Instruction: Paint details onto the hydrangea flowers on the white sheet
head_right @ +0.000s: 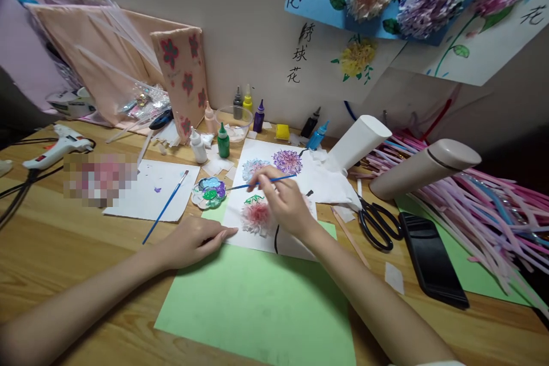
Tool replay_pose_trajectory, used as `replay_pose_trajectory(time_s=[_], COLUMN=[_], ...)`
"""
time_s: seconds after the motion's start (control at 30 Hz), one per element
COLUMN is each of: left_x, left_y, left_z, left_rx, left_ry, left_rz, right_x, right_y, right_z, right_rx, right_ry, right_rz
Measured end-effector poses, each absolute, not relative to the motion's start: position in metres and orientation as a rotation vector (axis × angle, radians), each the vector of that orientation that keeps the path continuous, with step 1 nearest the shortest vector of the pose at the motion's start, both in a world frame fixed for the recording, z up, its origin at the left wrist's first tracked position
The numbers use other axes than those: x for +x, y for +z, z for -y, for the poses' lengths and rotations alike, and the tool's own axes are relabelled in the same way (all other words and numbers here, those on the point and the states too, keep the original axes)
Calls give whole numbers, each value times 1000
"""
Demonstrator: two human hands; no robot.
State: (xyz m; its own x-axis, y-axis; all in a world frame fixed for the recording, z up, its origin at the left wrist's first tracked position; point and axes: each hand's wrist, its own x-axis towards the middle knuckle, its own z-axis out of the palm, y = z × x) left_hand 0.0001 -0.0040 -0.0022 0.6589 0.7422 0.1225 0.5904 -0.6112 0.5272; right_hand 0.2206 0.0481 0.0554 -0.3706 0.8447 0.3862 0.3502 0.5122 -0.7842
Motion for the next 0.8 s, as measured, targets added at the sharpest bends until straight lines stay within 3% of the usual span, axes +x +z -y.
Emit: replay_pose_trajectory(time_s=[0.17,0.43,0.8], left_x=[0,-1,-3], left_y=[-5,-4,-3], left_z=[5,5,4], left_rx=[2461,2468,2410], left_ry=[484,503,445], left_rz=[-1044,-1031,-1037], right_x=[182,181,261], right_y=[44,39,41], right_z=[-50,-46,-35], right_rx=[-938,-947,-1039], right_ry=[744,685,437], right_rz=[2221,2197,1765])
